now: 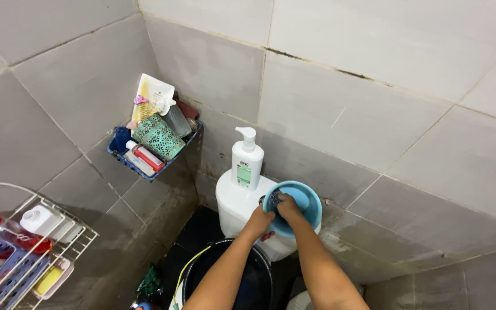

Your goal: The person scrubs a blue cloth in a black bucket of soapy water, then uses a blue plastic scoop to repeatedly transfer water from a large grey basin into the bucket. They then use a steel wool pad to scrub the inside of the scoop over the bucket.

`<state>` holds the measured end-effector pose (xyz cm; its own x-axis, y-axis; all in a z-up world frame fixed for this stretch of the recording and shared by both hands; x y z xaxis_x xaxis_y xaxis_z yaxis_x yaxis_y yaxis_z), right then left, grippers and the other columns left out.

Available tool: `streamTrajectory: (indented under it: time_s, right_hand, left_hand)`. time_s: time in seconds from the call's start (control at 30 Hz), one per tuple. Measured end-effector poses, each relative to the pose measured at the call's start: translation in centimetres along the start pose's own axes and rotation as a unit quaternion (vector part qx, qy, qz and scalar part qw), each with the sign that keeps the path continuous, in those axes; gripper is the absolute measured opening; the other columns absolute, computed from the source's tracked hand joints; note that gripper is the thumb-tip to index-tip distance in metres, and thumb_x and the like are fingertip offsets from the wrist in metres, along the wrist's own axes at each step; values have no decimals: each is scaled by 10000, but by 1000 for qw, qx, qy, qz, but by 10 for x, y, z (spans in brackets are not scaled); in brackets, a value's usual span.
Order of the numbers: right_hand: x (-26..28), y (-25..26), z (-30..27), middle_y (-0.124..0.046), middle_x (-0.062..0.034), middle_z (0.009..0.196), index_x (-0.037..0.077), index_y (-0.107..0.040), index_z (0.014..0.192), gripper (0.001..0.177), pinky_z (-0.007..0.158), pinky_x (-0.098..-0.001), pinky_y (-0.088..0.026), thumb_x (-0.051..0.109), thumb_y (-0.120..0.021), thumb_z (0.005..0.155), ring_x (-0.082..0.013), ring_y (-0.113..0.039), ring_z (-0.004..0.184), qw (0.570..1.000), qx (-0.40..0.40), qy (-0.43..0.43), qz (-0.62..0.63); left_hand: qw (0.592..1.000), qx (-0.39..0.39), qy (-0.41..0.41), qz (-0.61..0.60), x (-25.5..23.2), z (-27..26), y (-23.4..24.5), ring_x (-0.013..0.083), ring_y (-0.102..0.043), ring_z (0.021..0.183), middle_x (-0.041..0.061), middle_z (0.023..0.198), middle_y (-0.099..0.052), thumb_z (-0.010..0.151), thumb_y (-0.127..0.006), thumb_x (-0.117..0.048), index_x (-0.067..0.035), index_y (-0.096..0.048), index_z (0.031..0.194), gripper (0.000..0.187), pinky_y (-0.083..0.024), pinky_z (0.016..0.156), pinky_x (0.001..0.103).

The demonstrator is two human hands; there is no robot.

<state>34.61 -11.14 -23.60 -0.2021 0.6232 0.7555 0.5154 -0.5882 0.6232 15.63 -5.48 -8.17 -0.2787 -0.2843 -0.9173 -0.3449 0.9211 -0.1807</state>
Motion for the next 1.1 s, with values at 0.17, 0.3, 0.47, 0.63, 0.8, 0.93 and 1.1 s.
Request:
streamTrajectory:
  time_s: [0.17, 0.3, 0.47, 0.63, 0.8, 0.93, 1.1]
  right_hand:
    - [51, 13, -23, -668, -239, 1270, 28, -649, 1253, 317, 1030, -425, -468, 177, -466, 1041, -364, -638, 1197, 982, 44, 130, -126]
    - [118, 34, -66, -649, -215, 1313, 77, -638, 1303, 339, 1057, -455, -464, 184, -472, 1028, -361, -635, 1226, 956, 133, 70, -251]
    - [142, 41, -91, -686, -164, 1282, 100, -706, 1229, 327, 1053, -527, -469, 197, -544, 962, -327, -662, 1212, 872, 194, -3, -449]
    - [63, 18, -22, -713, -229, 1184, 54, -723, 1160, 315, 933, -467, -531, 246, -524, 1009, -354, -711, 1086, 950, 128, -28, -284]
    - [-13, -8, 37, -760, -231, 1054, 7, -745, 1025, 300, 841, -440, -545, 246, -568, 985, -318, -732, 938, 992, 25, -57, 106]
    - [-1, 1, 16, -691, -275, 955, -17, -702, 985, 221, 756, -541, -494, 154, -568, 947, -444, -661, 845, 988, 4, 53, 143]
    - [76, 37, -43, -738, -214, 988, 55, -724, 1007, 284, 821, -494, -539, 252, -520, 988, -388, -709, 926, 962, 39, 128, -240]
  left_hand:
    - [1000, -7, 28, 6, 27, 27, 9, 247, -502, 346, 171, 565, -572, 932, -471, -110, 10, -571, 1059, 202, -371, 280, 372]
    - [998, -30, 47, -31, -2, -3, 11, 239, -482, 351, 168, 564, -555, 908, -473, -105, -45, -539, 1035, 155, -360, 298, 379]
    - [994, -25, 59, -87, 4, -9, 15, 227, -462, 339, 152, 556, -546, 902, -494, -118, 25, -558, 962, 168, -345, 295, 363]
    - [996, -13, 51, -67, 22, 3, 7, 236, -467, 341, 159, 564, -543, 924, -487, -122, 19, -548, 985, 165, -348, 292, 371]
    - [997, -14, 65, -50, 25, 1, 5, 221, -466, 349, 146, 582, -549, 941, -492, -114, -16, -551, 1036, 148, -344, 292, 358]
    - [998, -16, 37, -44, 36, 8, 0, 223, -477, 343, 158, 578, -560, 937, -475, -108, -18, -538, 1086, 185, -349, 278, 360]
    - [998, -40, 8, -39, 25, 7, -2, 220, -505, 358, 156, 582, -575, 942, -484, -101, -37, -523, 1130, 202, -350, 282, 361]
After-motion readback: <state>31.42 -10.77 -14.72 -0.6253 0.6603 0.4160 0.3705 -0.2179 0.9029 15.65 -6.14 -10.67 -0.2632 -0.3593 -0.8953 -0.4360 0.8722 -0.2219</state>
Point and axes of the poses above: each hand's wrist, its own z-axis towards the middle knuckle, its own y-axis out of the back of the hand, x = y × z, the point moved 8 cm from there along z, towards the middle knuckle
